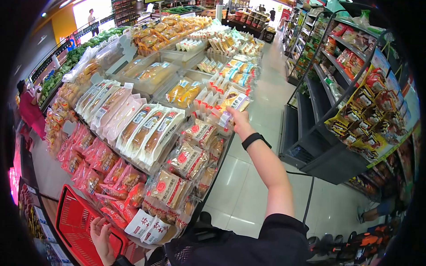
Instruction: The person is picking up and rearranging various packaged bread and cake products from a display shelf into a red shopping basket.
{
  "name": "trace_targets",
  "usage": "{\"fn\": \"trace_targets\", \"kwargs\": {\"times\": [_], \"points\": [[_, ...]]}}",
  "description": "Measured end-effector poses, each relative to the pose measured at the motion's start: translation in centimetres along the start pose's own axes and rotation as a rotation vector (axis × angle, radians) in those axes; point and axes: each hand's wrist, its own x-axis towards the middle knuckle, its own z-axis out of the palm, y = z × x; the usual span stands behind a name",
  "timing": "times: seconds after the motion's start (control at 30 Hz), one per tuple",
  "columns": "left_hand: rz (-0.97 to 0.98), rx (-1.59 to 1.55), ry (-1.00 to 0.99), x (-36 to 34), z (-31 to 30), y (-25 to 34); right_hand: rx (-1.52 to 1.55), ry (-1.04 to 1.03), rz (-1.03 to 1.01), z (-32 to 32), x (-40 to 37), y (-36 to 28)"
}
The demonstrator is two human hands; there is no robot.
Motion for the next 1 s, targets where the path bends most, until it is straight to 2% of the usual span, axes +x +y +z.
{"fn": "trace_targets", "kwargs": {"times": [0.17, 0.23, 0.27, 0.33, 0.37, 0.43, 0.47, 0.53, 0.6, 0.67, 0.7, 0.77, 0.8, 0.87, 0.93, 1.0], "points": [[-0.016, 0.033, -0.012, -0.7, 1.6, -0.1, -0.011, 0.026, 0.058, -0.2, 5.8, 2.7], [-0.022, 0.046, 0.004, -1.0, 2.1, 0.1, -0.257, 0.119, -0.130, 0.0, 6.3, 3.4], [-0.024, 0.051, 0.016, -1.1, 2.2, 0.1, -0.259, 0.114, -0.122, 0.0, 6.5, 3.6], [-0.035, 0.056, 0.036, -1.2, 2.2, -0.2, -0.737, 0.348, -0.327, 0.0, 7.0, 3.5], [-0.043, 0.059, 0.049, -1.2, 2.2, -0.4, -0.736, 0.353, -0.324, -0.2, 7.6, 3.8], [-0.050, 0.035, 0.045, -1.0, 1.9, -1.1, -1.018, 0.445, -0.387, -0.9, 8.6, 4.5], [-0.056, 0.002, 0.055, -0.9, 2.1, -1.3, -1.019, 0.447, -0.388, -1.4, 8.9, 3.8], [-0.103, 0.028, 0.056, -2.0, 4.0, 1.5, -0.557, -0.017, -0.197, -2.1, 8.9, 1.5], [-0.153, 0.051, 0.070, -2.3, 4.7, 2.1, -0.446, -0.034, -0.184, -1.2, 8.1, -0.9], [-0.077, 0.036, 0.121, -1.6, 4.5, 1.0, -0.258, 0.222, -0.129, -0.6, 9.5, -2.9], [-0.071, 0.040, 0.127, -1.7, 4.5, 0.8, -0.263, 0.212, -0.123, -1.0, 11.0, -3.3], [-0.082, 0.067, 0.139, -1.9, 4.4, 0.8, 0.089, 0.065, -0.122, -2.0, 15.0, -3.3], [-0.090, 0.093, 0.142, -2.0, 4.3, 0.8, 0.088, 0.053, -0.117, -2.0, 16.3, -3.2], [-0.092, 0.073, 0.167, -2.2, 4.2, 0.6, 0.088, 0.174, -0.119, -1.9, 18.7, -2.5], [-0.092, 0.056, 0.188, -2.4, 4.1, 0.5, 0.090, 0.162, -0.131, -1.9, 20.2, -1.4], [-0.090, 0.089, 0.205, -2.6, 4.0, 0.6, -0.258, 0.260, -0.203, -1.7, 19.1, -1.1]]}}
